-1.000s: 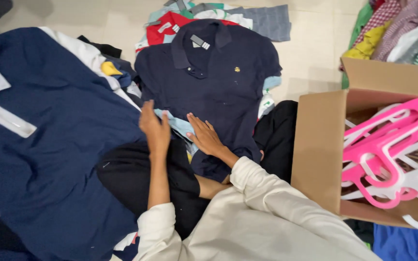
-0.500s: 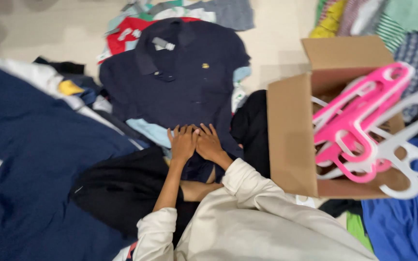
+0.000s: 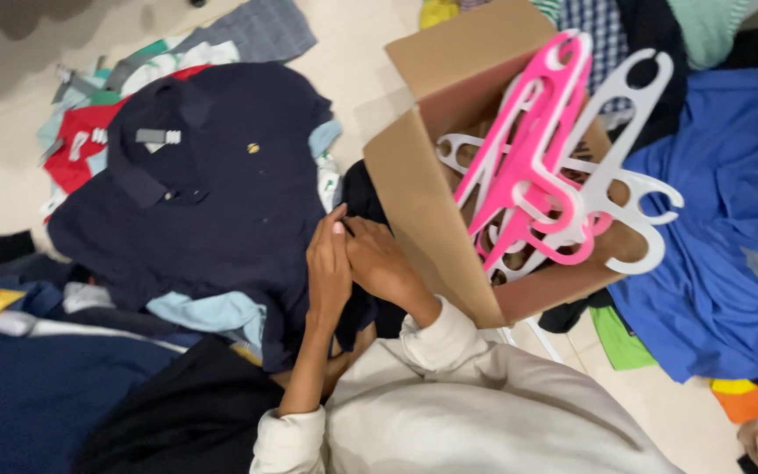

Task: The person is hanging various shirts on plastic hangers and buttoning the top buttons to prepare them for display or storage.

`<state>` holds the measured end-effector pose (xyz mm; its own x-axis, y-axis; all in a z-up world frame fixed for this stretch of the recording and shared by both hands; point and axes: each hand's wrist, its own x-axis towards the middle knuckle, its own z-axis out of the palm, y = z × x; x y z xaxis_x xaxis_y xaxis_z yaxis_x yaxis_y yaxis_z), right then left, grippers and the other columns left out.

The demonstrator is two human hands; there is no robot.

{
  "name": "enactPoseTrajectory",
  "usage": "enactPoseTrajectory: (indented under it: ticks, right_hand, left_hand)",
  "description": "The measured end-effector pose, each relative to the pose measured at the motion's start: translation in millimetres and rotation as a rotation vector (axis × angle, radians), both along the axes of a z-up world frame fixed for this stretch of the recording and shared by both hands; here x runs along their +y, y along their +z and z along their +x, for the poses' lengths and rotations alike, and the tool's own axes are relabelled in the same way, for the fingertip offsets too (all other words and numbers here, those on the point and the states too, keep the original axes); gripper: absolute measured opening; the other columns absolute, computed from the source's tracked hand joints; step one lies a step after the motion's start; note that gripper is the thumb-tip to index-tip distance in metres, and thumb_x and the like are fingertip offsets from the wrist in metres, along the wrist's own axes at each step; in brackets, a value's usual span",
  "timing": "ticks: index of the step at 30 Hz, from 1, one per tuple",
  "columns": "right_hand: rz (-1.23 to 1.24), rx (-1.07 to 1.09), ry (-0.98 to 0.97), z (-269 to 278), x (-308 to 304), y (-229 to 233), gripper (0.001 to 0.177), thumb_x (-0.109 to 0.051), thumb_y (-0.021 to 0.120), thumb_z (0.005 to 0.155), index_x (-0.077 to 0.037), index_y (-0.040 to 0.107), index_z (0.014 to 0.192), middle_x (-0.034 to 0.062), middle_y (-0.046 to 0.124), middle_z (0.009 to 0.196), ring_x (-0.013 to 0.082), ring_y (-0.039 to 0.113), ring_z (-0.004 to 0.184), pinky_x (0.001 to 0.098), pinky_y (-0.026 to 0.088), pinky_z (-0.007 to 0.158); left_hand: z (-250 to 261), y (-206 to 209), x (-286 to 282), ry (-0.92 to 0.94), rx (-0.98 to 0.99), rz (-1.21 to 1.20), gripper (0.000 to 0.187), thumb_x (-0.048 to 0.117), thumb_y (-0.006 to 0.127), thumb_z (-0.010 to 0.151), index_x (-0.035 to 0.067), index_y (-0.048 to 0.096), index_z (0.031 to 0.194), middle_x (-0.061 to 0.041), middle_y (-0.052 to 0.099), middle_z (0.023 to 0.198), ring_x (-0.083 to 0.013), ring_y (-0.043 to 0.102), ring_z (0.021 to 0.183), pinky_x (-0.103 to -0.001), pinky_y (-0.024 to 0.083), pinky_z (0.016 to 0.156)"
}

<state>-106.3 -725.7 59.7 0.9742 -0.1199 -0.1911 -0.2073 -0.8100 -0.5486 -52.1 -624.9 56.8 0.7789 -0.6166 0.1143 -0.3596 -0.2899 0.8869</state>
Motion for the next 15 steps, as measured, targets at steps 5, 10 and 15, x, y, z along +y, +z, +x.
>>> enactPoseTrajectory:
  ticks: [5,10,15]
  right_hand:
    - [-0.140,-0.113,-0.090,-38.3,-46.6,44.3,0.049,-0.016,0.062,0.088,0.005,0.059,0.132,0.0284,0.056,0.131,0.0441,0.048,0.126,0.0502,0.036,0.106]
    - [-0.037,-0.220,-0.237,-59.5,-76.8,36.0,0.042,-0.008,0.060,0.087,0.008,0.060,0.126,0.0272,0.057,0.119,0.0433,0.053,0.113,0.0503,0.044,0.095]
    - [-0.169,-0.171,-0.336,-90.4,-104.5,16.8,0.050,-0.006,0.064,0.084,0.004,0.060,0.133,0.0285,0.052,0.137,0.0442,0.050,0.128,0.0479,0.039,0.105]
  left_hand:
    - [-17.3,20.3,-52.6,-0.136,-0.141,-0.114,0.040,0.018,0.031,0.112,0.001,0.059,0.136,-0.021,0.064,0.125,-0.0413,0.061,0.119,-0.051,0.043,0.107]
    - [-29.6,35.2,-96.9,-0.246,-0.184,-0.248,0.042,0.019,0.030,0.112,0.002,0.064,0.129,-0.016,0.067,0.123,-0.0358,0.064,0.116,-0.046,0.045,0.105]
    - [-37.5,47.2,-128.0,-0.375,-0.193,-0.298,0.043,0.025,0.032,0.112,0.002,0.067,0.124,-0.015,0.069,0.119,-0.0348,0.067,0.114,-0.044,0.049,0.102]
